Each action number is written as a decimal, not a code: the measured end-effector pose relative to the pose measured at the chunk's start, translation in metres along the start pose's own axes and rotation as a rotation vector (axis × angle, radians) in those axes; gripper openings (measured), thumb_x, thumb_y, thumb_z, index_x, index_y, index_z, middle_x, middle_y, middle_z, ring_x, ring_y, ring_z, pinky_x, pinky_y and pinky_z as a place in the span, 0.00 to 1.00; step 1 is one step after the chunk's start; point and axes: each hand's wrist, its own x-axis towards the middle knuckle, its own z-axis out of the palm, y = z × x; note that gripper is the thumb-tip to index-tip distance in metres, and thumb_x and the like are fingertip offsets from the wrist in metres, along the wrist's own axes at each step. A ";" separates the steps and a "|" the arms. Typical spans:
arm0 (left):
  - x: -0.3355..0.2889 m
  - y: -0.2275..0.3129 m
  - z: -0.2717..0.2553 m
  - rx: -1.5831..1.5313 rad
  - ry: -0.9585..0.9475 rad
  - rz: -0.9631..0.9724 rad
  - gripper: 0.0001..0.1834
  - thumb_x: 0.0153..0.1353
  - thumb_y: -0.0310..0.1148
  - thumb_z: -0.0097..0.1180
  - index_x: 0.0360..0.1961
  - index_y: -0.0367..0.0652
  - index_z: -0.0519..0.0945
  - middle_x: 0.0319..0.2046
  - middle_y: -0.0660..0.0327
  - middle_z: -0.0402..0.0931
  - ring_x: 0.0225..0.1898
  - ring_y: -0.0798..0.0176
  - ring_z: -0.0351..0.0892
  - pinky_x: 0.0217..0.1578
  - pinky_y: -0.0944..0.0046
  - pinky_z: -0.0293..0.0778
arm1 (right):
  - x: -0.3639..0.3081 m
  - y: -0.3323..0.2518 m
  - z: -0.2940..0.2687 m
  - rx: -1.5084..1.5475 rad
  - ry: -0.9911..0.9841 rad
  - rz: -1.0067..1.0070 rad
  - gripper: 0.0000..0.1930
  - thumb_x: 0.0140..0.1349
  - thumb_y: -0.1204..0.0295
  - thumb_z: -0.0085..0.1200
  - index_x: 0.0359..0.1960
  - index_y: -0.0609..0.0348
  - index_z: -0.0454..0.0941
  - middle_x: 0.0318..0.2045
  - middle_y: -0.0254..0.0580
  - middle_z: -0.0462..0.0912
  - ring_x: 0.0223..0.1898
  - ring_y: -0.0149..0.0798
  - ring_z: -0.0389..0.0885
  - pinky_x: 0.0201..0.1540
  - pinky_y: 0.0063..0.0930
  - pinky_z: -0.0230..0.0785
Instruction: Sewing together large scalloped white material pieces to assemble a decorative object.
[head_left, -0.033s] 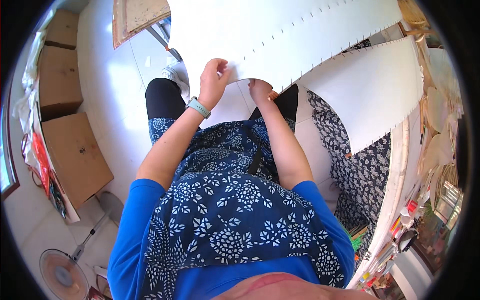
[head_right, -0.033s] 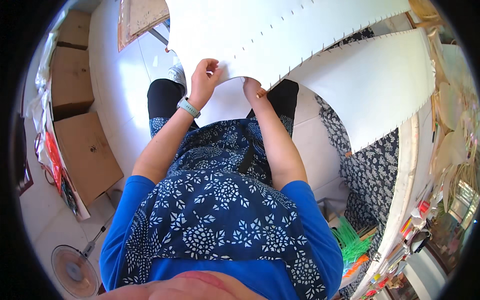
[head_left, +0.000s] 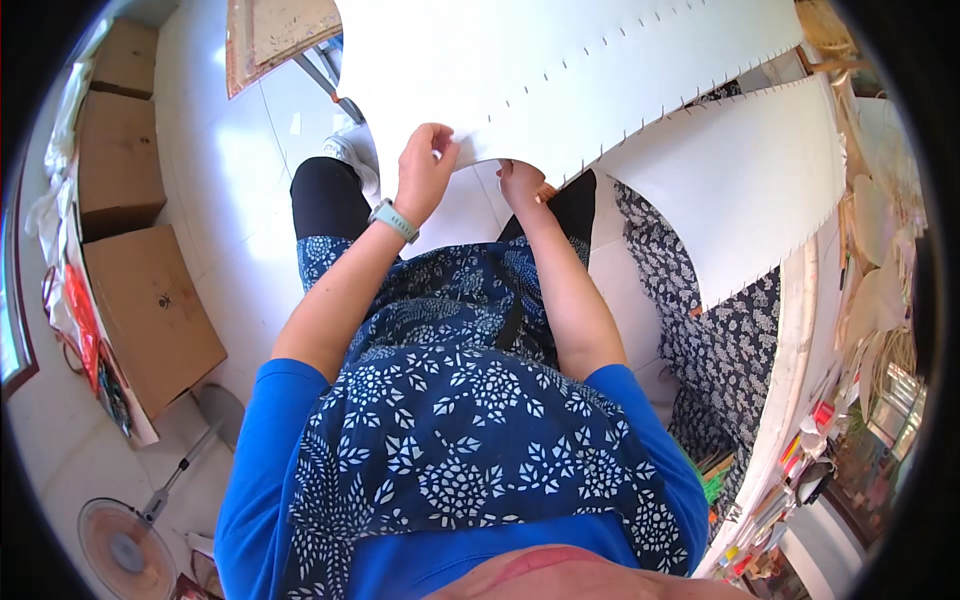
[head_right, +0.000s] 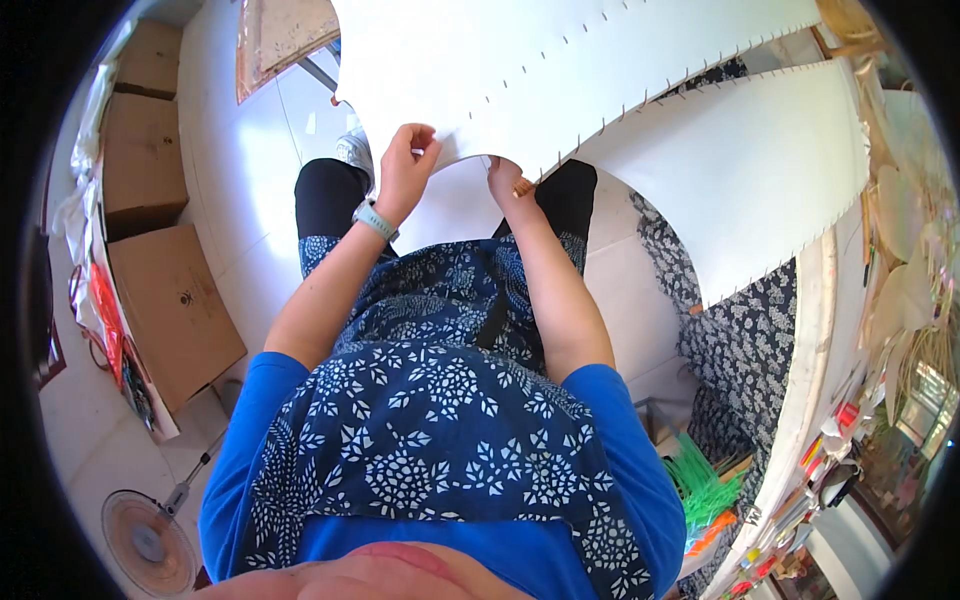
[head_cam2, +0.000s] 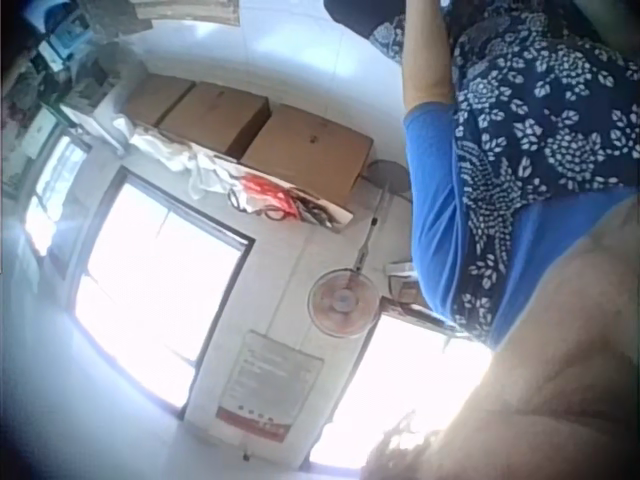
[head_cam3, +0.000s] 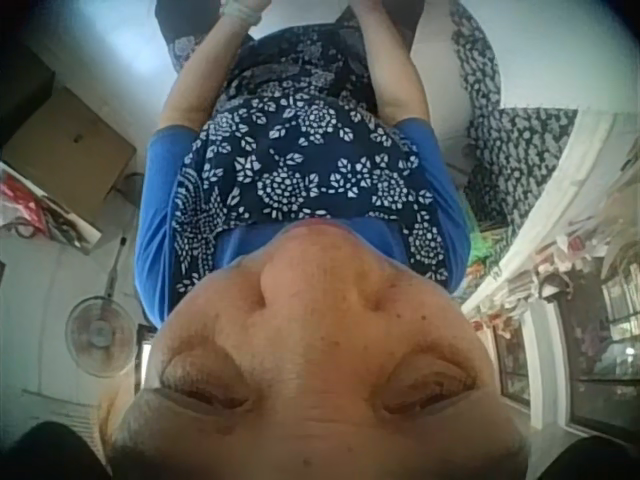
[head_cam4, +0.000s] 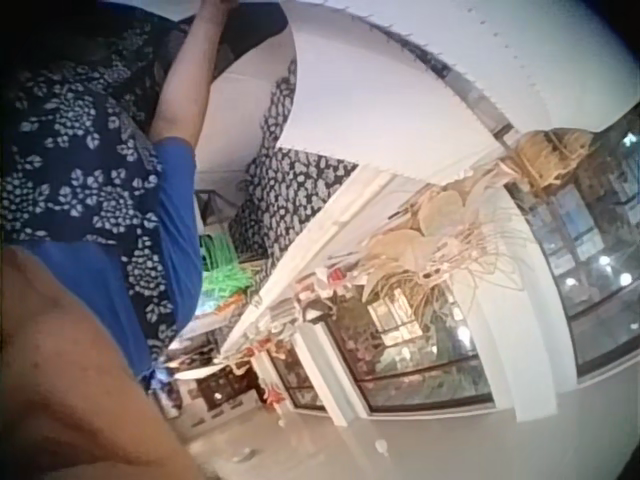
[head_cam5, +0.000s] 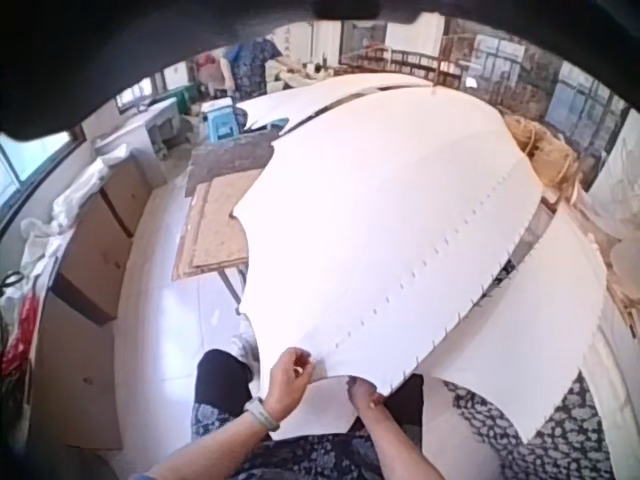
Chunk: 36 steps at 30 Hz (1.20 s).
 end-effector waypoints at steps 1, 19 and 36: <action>-0.008 0.005 0.002 -0.017 -0.076 -0.075 0.09 0.59 0.27 0.55 0.40 0.36 0.76 0.33 0.58 0.78 0.32 0.69 0.76 0.34 0.69 0.73 | -0.005 0.014 0.002 0.106 0.026 0.071 0.08 0.58 0.72 0.51 0.38 0.62 0.77 0.28 0.46 0.82 0.29 0.40 0.82 0.34 0.31 0.73; -0.036 -0.010 0.061 -1.179 -0.141 -0.799 0.07 0.62 0.32 0.52 0.41 0.49 0.79 0.40 0.69 0.78 0.44 0.72 0.71 0.44 0.69 0.63 | -0.037 -0.050 -0.083 0.049 -0.315 0.116 0.03 0.57 0.75 0.50 0.28 0.59 0.71 0.21 0.47 0.77 0.22 0.48 0.77 0.27 0.38 0.68; -0.069 -0.012 0.049 -1.333 -0.304 -0.804 0.13 0.64 0.30 0.50 0.45 0.34 0.77 0.42 0.57 0.78 0.45 0.65 0.76 0.51 0.67 0.69 | -0.050 -0.056 -0.093 0.644 -0.467 0.576 0.08 0.64 0.75 0.47 0.42 0.63 0.74 0.32 0.38 0.80 0.24 0.28 0.78 0.23 0.16 0.69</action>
